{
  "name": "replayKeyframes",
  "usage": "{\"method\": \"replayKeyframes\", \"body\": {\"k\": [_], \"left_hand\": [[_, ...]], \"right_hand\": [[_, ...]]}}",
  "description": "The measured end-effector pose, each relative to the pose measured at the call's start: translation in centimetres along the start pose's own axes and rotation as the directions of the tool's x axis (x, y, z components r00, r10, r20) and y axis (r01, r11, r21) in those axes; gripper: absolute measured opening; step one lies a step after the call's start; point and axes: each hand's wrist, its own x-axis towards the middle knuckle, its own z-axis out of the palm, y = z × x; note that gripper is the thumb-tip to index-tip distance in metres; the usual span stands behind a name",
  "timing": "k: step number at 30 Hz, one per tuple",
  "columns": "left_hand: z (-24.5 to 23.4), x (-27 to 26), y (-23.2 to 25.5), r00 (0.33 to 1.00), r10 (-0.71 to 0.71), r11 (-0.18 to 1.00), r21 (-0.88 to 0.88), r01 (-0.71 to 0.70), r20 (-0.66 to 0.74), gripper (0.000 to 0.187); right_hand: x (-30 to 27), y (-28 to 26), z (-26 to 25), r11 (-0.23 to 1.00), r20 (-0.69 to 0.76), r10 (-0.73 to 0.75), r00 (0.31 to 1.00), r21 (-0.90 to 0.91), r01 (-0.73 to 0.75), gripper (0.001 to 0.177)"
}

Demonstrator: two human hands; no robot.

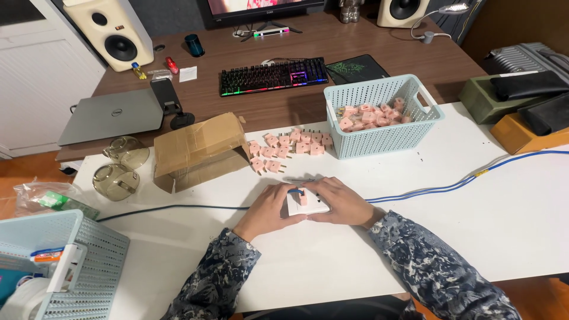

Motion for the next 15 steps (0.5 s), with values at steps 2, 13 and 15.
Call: {"method": "replayKeyframes", "body": {"k": [2,13,15], "left_hand": [[0.2,0.1,-0.1,0.999,-0.015,0.999,0.034,0.016,-0.03,0.089],[-1.7,0.4,1.0,0.992,-0.07,0.998,-0.003,0.07,0.109,0.087],[-1.7,0.5,0.9,0.991,-0.068,0.998,-0.004,0.069,0.112,0.088]], "right_hand": [[0.4,-0.5,-0.3,1.0,0.014,0.013,1.0,-0.021,-0.013,0.082],[0.1,0.2,-0.4,0.997,0.117,0.075,0.99,-0.006,-0.075,0.081],[0.0,0.6,-0.2,0.997,0.123,0.076,0.989,-0.008,-0.076,0.081]]}}
